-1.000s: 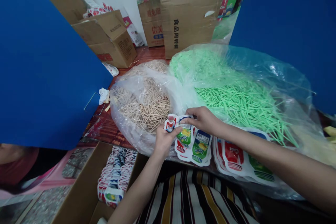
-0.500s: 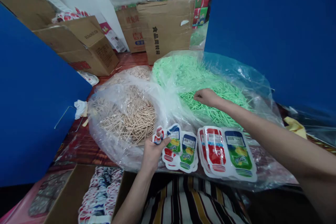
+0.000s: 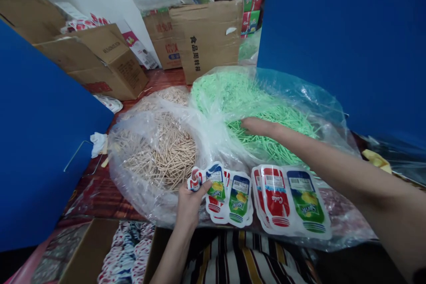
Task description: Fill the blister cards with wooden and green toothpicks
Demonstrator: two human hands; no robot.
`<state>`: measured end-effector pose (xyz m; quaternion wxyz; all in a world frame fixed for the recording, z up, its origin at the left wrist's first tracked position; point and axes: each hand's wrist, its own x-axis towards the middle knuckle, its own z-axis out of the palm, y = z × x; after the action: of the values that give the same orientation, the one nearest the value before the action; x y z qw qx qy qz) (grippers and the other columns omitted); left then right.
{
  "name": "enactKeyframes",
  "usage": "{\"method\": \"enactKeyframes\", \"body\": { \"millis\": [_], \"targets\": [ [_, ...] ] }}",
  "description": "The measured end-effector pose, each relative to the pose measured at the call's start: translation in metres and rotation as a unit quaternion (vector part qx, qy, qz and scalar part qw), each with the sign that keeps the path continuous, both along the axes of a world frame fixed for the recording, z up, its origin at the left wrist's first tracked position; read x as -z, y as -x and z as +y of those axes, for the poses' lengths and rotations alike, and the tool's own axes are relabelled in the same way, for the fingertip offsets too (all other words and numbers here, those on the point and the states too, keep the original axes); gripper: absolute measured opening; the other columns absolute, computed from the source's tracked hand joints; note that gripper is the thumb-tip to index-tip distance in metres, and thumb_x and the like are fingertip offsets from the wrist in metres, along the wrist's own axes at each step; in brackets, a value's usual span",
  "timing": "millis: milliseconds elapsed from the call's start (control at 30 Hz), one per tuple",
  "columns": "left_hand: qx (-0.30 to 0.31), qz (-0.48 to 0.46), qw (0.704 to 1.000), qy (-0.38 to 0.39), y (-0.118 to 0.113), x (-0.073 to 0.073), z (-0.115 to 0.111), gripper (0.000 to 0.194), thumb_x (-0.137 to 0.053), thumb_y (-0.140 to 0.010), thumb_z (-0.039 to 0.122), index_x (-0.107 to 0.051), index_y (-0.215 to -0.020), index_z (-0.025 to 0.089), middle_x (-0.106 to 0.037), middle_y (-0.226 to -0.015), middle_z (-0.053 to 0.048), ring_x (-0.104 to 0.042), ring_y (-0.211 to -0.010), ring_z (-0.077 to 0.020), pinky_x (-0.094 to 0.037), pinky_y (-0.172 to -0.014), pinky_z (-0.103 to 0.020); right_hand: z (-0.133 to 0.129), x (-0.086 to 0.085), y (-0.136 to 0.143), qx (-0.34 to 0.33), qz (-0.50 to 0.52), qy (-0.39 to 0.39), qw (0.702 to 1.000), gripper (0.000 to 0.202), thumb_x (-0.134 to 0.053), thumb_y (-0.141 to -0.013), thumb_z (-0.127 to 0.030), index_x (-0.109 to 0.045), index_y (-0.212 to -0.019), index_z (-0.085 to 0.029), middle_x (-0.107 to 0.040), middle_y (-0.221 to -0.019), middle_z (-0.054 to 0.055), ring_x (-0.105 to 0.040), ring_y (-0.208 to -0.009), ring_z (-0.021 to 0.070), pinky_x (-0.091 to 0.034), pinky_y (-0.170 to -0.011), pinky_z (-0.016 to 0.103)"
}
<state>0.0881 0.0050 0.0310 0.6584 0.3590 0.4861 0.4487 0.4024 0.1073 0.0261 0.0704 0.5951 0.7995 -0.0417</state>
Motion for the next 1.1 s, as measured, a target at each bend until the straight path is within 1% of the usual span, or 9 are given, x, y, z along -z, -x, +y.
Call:
{"method": "enactKeyframes", "body": {
  "millis": [133, 233, 400, 533, 700, 833, 967, 1033, 1100],
  "targets": [
    [0.001, 0.005, 1.0, 0.007, 0.001, -0.001, 0.0, 0.03, -0.085, -0.049, 0.021, -0.069, -0.073, 0.014, -0.072, -0.073, -0.001, -0.066, -0.066, -0.0159, -0.053, -0.069, -0.028, -0.017, -0.004, -0.013, -0.001, 0.034, -0.033, 0.999, 0.022, -0.046, -0.085, -0.017, -0.064, -0.096, -0.011, -0.062, -0.096, 0.013, -0.059, -0.083, 0.0198, -0.037, -0.071, 0.026],
    [0.008, 0.002, 1.0, 0.015, 0.0, 0.001, 0.001, 0.03, -0.084, -0.049, 0.022, -0.069, -0.073, 0.014, -0.072, -0.074, -0.001, -0.066, -0.067, -0.0155, -0.053, -0.07, -0.028, -0.024, 0.0, -0.017, 0.007, 0.052, -0.046, 0.998, 0.025, -0.046, -0.086, -0.019, -0.062, -0.103, -0.011, -0.06, -0.099, 0.012, -0.057, -0.084, 0.0195, -0.037, -0.072, 0.026],
    [0.02, -0.005, 1.0, 0.007, -0.004, 0.006, 0.0, 0.028, -0.084, -0.051, 0.02, -0.068, -0.074, 0.014, -0.072, -0.075, -0.002, -0.066, -0.068, -0.016, -0.053, -0.069, -0.027, -0.017, 0.011, -0.014, -0.001, 0.059, -0.015, 0.998, 0.013, -0.056, -0.079, -0.018, -0.068, -0.082, -0.012, -0.061, -0.088, 0.011, -0.055, -0.074, 0.0176, -0.035, -0.067, 0.025],
    [0.02, -0.009, 1.0, 0.011, -0.005, 0.006, -0.003, 0.03, -0.084, -0.051, 0.021, -0.069, -0.076, 0.013, -0.072, -0.075, -0.002, -0.066, -0.068, -0.0162, -0.054, -0.069, -0.027, -0.011, 0.013, -0.011, 0.006, 0.077, -0.018, 0.997, 0.011, -0.057, -0.078, -0.013, -0.067, -0.076, -0.01, -0.062, -0.088, 0.012, -0.056, -0.075, 0.0176, -0.035, -0.068, 0.026],
    [0.027, -0.006, 1.0, 0.014, -0.002, 0.006, -0.004, 0.029, -0.083, -0.053, 0.021, -0.069, -0.077, 0.013, -0.073, -0.076, -0.002, -0.066, -0.068, -0.0155, -0.054, -0.069, -0.027, -0.023, 0.008, -0.011, 0.054, 0.141, -0.073, 0.986, 0.022, -0.05, -0.087, -0.028, -0.065, -0.086, -0.012, -0.063, -0.091, 0.013, -0.057, -0.083, 0.0204, -0.035, -0.07, 0.026],
    [0.03, -0.01, 0.999, 0.021, -0.002, 0.008, -0.003, 0.028, -0.084, -0.053, 0.02, -0.069, -0.076, 0.015, -0.073, -0.078, -0.001, -0.066, -0.069, -0.0147, -0.053, -0.071, -0.026, -0.039, 0.005, -0.011, 0.128, 0.2, -0.126, 0.963, 0.036, -0.038, -0.092, -0.039, -0.061, -0.092, -0.011, -0.062, -0.074, 0.008, -0.055, -0.069, 0.0185, -0.034, -0.063, 0.026],
    [0.044, -0.02, 0.999, 0.023, -0.006, 0.009, -0.004, 0.027, -0.083, -0.055, 0.021, -0.07, -0.077, 0.014, -0.073, -0.079, -0.002, -0.067, -0.07, -0.0158, -0.053, -0.072, -0.027, -0.046, 0.01, -0.012, 0.155, 0.252, -0.121, 0.948, 0.038, -0.045, -0.087, -0.048, -0.06, -0.077, -0.014, -0.051, -0.055, -0.001, -0.045, -0.053, 0.0133, -0.03, -0.055, 0.024],
    [0.05, -0.024, 0.998, 0.022, -0.009, 0.008, -0.005, 0.027, -0.082, -0.055, 0.021, -0.07, -0.077, 0.013, -0.073, -0.078, -0.003, -0.067, -0.07, -0.0165, -0.053, -0.071, -0.028, -0.045, 0.014, -0.014, 0.157, 0.277, -0.109, 0.942, 0.036, -0.052, -0.081, -0.049, -0.059, -0.073, -0.015, -0.049, -0.053, -0.002, -0.043, -0.052, 0.0123, -0.03, -0.053, 0.024],
    [0.05, -0.025, 0.998, 0.022, -0.01, 0.006, -0.006, 0.027, -0.082, -0.055, 0.02, -0.07, -0.078, 0.012, -0.073, -0.076, -0.003, -0.067, -0.069, -0.017, -0.053, -0.07, -0.028, -0.044, 0.016, -0.015, 0.159, 0.308, -0.103, 0.932, 0.038, -0.05, -0.081, -0.05, -0.061, -0.076, -0.014, -0.052, -0.057, -0.001, -0.044, -0.053, 0.0122, -0.031, -0.053, 0.023]
  ]
}}
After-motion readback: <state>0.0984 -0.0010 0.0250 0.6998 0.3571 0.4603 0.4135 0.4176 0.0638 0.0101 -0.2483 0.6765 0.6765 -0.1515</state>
